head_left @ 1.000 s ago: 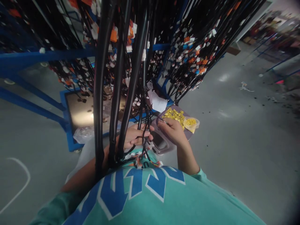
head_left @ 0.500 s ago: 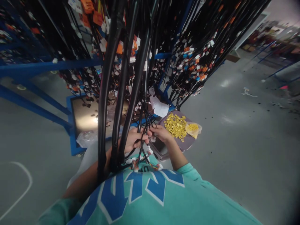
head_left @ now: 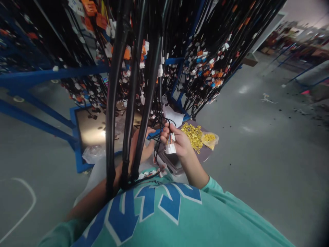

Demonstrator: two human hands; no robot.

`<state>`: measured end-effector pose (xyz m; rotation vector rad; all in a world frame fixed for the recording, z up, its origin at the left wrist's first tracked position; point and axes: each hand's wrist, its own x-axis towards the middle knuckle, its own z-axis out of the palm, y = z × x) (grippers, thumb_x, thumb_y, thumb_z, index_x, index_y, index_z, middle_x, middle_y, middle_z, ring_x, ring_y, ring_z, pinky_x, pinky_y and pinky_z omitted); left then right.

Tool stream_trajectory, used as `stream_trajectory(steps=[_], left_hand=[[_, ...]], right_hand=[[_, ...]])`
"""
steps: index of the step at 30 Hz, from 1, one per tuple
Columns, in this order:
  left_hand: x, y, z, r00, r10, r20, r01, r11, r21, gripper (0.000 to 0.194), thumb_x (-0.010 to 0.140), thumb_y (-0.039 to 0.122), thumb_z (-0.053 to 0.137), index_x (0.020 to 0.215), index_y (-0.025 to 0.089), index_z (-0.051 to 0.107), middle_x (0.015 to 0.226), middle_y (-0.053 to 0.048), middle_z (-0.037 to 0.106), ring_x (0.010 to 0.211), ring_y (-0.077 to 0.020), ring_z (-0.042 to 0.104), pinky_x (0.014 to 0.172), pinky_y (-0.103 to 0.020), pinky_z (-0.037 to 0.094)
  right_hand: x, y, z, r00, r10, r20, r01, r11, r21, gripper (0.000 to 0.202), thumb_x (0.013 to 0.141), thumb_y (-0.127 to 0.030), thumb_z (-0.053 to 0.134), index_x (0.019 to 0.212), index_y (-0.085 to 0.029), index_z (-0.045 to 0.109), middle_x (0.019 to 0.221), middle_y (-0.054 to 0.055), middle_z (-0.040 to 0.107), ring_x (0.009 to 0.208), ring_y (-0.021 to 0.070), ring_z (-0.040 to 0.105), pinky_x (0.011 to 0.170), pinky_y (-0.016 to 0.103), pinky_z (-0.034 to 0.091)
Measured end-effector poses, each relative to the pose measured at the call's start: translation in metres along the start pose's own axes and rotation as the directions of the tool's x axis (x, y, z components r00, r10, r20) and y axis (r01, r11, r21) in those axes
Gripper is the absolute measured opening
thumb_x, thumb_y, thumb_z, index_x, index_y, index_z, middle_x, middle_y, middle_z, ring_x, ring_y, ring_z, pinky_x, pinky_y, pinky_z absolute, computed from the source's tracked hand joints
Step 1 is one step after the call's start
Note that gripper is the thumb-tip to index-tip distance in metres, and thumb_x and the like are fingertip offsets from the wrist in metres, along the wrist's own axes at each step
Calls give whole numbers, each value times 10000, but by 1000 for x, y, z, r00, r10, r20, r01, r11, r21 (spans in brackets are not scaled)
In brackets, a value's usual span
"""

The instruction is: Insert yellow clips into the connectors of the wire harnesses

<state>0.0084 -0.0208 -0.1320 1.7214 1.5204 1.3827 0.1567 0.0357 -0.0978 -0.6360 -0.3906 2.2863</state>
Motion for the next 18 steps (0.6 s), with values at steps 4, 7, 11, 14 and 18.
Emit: stream_trajectory(steps=[4, 7, 11, 14, 18], left_hand=[[-6, -1, 3, 970, 231, 78, -235, 971, 42, 534, 696, 203, 633, 1196, 181, 446, 1084, -92, 538, 812, -162, 574, 671, -284, 513], [-8, 3, 2, 958, 287, 25, -286, 941, 180, 631, 697, 213, 659, 1279, 180, 418, 1170, -123, 517, 952, -219, 563, 766, -331, 502], [-8, 16, -3, 883, 463, 74, -468, 861, 199, 307, 786, 181, 615, 1090, 214, 582, 1142, -83, 555, 1062, -222, 544, 903, -349, 453], [-7, 23, -6, 884, 467, 11, -466, 880, 90, 133, 817, 182, 600, 950, 185, 605, 1016, -70, 612, 966, -188, 595, 860, -322, 476], [-7, 26, -8, 943, 327, -62, -329, 944, -23, 49, 817, 136, 573, 856, 165, 580, 853, -41, 606, 816, -152, 613, 744, -269, 493]], right_hand=[[5, 10, 12, 998, -69, -14, 68, 997, -26, 245, 941, -229, 382, 766, -187, 548, 636, -24, 619, 595, 109, 601, 695, 298, 541], [6, 19, 17, 994, -101, -48, 98, 993, -68, 230, 918, -220, 434, 719, -187, 545, 651, -24, 618, 593, 100, 585, 668, 266, 517], [5, 31, 15, 999, 10, -49, -19, 983, -183, 170, 855, -257, 558, 701, -185, 557, 639, -28, 584, 570, 87, 546, 551, 202, 446], [3, 33, 9, 999, 11, -51, -25, 961, -277, 193, 810, -326, 627, 709, -167, 586, 625, -30, 564, 558, 84, 514, 540, 201, 419], [3, 30, -1, 998, -63, 27, 68, 925, -375, 340, 800, -495, 597, 734, -162, 613, 662, -19, 576, 604, 92, 511, 565, 210, 405]])
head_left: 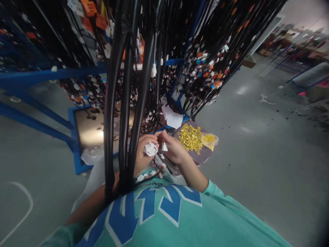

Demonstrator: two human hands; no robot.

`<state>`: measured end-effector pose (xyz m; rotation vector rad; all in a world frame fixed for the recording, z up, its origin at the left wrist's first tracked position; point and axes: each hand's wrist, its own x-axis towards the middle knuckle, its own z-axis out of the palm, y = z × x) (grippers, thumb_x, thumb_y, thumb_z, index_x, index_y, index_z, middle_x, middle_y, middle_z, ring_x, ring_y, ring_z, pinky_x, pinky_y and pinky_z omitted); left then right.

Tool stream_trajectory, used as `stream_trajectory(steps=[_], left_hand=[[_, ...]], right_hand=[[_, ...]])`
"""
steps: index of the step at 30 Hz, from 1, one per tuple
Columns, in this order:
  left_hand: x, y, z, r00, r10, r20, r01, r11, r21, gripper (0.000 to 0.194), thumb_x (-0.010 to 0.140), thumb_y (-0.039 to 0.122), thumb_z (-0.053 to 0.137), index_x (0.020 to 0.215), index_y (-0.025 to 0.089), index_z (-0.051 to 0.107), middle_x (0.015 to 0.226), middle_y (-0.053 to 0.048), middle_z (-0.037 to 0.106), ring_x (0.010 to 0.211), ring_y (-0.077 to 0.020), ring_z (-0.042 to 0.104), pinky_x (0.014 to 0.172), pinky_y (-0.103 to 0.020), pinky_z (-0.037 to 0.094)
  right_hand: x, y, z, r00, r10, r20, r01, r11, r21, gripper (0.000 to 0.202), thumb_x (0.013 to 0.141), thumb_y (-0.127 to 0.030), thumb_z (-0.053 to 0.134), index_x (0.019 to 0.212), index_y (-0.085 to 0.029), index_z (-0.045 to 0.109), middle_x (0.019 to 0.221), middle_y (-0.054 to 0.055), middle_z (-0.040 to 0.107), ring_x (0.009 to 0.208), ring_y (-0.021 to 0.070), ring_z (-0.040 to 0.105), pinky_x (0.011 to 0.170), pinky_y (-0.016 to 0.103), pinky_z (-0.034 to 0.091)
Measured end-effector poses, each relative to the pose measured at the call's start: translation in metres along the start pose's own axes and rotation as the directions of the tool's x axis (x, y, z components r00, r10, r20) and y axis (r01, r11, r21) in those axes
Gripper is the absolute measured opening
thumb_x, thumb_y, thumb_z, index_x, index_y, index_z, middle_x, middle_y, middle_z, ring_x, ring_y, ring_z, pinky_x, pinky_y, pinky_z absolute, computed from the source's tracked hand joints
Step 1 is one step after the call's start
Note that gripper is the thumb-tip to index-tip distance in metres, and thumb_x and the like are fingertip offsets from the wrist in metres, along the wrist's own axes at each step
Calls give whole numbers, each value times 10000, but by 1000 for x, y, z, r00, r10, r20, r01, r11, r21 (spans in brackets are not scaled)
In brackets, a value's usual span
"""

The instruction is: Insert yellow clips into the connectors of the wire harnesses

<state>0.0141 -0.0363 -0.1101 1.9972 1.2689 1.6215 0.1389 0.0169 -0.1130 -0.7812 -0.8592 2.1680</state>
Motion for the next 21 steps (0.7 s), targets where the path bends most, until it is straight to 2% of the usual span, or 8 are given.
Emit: stream_trajectory(steps=[3, 6, 9, 12, 15, 17, 19, 21], left_hand=[[0, -2, -2, 989, -21, 148, 18, 1000, 24, 207, 765, 75, 566, 945, 176, 589, 802, -14, 572, 760, -141, 588, 689, -245, 479], [1, -3, -4, 931, -59, 359, 34, 997, 75, 423, 719, 18, 520, 1100, 196, 572, 946, -43, 598, 910, -179, 588, 770, -272, 474], [2, -2, -6, 878, -74, 474, 17, 992, 123, 463, 713, 17, 498, 1135, 199, 550, 1023, -57, 596, 1001, -203, 570, 836, -296, 465], [1, -3, -7, 880, -64, 470, -23, 984, 176, 422, 695, 29, 494, 1087, 179, 536, 1020, -64, 588, 1008, -211, 563, 851, -308, 464], [0, -9, -6, 901, -9, 435, -97, 970, 221, 331, 730, 58, 496, 1038, 179, 503, 1008, -68, 592, 981, -206, 568, 842, -312, 470], [1, -14, -5, 899, 70, 432, -183, 957, 226, 277, 777, 97, 494, 1040, 186, 493, 996, -68, 601, 951, -201, 580, 816, -306, 479], [2, -18, -4, 887, 135, 441, -256, 940, 226, 268, 801, 133, 498, 1064, 183, 492, 1007, -78, 607, 943, -206, 589, 796, -302, 487], [4, -20, -2, 889, 152, 432, -278, 928, 246, 255, 809, 155, 498, 1064, 176, 502, 1000, -88, 613, 939, -215, 596, 787, -307, 492]], right_hand=[[0, 0, -3, 991, 107, 85, -110, 993, 33, 378, 804, -544, 565, 824, -172, 631, 691, -3, 595, 646, 114, 538, 622, 240, 428], [-1, -2, -1, 968, 221, 119, -232, 969, 88, 395, 847, -526, 505, 1014, -186, 618, 808, 24, 644, 735, 143, 585, 716, 286, 457], [-3, -6, 2, 955, 252, 154, -275, 949, 152, 438, 931, -480, 333, 1160, -181, 557, 987, 64, 660, 879, 167, 605, 835, 340, 457], [-5, -9, 2, 953, 247, 175, -284, 932, 227, 457, 977, -379, 194, 1196, -158, 530, 1003, 74, 660, 879, 153, 608, 860, 333, 459], [-5, -6, 0, 967, 198, 160, -236, 932, 273, 340, 954, -194, 278, 1152, -143, 549, 896, 45, 663, 739, 113, 600, 787, 261, 473], [-4, -2, -2, 975, 166, 145, -203, 931, 305, 341, 898, -79, 317, 1129, -146, 560, 826, 18, 652, 660, 95, 580, 729, 229, 474], [-1, 2, -3, 977, 156, 142, -196, 922, 335, 380, 868, -39, 303, 1125, -146, 562, 817, 17, 653, 635, 96, 574, 693, 226, 473], [1, 4, -6, 975, 161, 153, -206, 915, 347, 387, 864, -59, 298, 1142, -147, 552, 891, 37, 667, 670, 109, 587, 697, 246, 475]])
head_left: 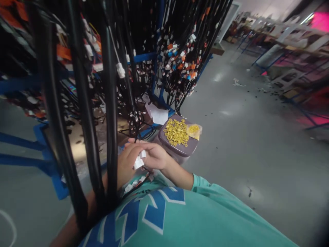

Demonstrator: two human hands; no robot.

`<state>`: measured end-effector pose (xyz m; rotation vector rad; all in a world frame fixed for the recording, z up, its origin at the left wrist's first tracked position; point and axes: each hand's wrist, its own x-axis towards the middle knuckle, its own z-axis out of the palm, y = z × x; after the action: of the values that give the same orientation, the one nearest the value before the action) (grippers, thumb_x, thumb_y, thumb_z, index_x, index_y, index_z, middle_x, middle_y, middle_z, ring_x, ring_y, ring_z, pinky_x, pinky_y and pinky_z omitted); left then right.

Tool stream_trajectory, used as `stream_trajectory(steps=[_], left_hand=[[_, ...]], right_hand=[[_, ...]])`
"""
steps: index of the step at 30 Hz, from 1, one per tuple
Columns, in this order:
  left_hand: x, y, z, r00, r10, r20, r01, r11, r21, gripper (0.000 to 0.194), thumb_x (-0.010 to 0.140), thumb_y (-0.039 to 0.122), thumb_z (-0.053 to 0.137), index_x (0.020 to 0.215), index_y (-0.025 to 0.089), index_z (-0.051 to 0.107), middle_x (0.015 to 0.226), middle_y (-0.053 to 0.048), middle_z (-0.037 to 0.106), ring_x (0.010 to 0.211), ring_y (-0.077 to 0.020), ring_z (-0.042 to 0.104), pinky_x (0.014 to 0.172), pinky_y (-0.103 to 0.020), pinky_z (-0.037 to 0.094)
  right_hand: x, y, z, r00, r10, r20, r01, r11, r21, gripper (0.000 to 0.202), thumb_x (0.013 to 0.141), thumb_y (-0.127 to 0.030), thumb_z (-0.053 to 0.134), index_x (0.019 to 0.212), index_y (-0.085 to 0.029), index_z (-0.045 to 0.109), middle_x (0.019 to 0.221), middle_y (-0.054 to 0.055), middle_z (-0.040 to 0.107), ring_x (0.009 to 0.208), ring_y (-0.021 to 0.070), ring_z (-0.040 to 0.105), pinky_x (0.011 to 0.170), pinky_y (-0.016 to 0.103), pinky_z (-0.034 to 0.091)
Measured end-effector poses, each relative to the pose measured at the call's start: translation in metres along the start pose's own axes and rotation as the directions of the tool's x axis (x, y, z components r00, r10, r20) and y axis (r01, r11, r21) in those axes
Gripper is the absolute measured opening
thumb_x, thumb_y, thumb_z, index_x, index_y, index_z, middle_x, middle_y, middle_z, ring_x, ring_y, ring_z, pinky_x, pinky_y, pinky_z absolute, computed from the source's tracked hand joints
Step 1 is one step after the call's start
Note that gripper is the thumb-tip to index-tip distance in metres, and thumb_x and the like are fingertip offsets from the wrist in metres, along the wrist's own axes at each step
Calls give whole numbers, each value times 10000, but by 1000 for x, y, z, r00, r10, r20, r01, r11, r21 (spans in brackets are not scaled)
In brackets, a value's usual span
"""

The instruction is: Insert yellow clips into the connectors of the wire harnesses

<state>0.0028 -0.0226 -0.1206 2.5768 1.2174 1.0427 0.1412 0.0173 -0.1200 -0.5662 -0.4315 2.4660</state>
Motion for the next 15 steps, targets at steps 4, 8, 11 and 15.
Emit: stream_trajectory(steps=[4, 8, 11, 15], left_hand=[[3, -4, 0, 999, 36, 32, -38, 998, 43, 196, 826, 184, 502, 1013, 175, 558, 960, -86, 644, 898, -215, 617, 785, -303, 499], [5, -10, -3, 997, 71, 33, -72, 996, 59, 225, 829, 160, 518, 1036, 181, 605, 981, -80, 669, 907, -205, 627, 787, -271, 497], [8, -7, -5, 998, 57, 24, -57, 998, 12, 214, 821, 165, 547, 1021, 206, 612, 950, -54, 679, 886, -186, 636, 757, -242, 502], [12, 6, -7, 995, -86, -44, 79, 985, -152, 186, 799, 187, 575, 977, 210, 620, 999, -60, 693, 909, -189, 657, 788, -248, 520]], right_hand=[[0, -3, -4, 999, 4, 34, -4, 1000, -3, 353, 865, -143, 353, 1165, -175, 537, 1079, 51, 653, 827, 132, 607, 793, 293, 470], [-1, 0, -5, 995, -7, 101, 10, 1000, -29, 307, 868, -220, 400, 1130, -200, 558, 1140, 41, 634, 923, 134, 597, 830, 277, 451], [0, 4, -10, 986, -20, 167, 42, 990, -131, 303, 880, -365, 433, 1094, -208, 579, 1066, 43, 656, 896, 142, 607, 813, 279, 460], [-7, -19, -39, 988, -154, 3, 118, 745, -657, 304, 847, -398, 523, 1046, -195, 629, 928, 31, 687, 797, 132, 631, 781, 284, 481]])
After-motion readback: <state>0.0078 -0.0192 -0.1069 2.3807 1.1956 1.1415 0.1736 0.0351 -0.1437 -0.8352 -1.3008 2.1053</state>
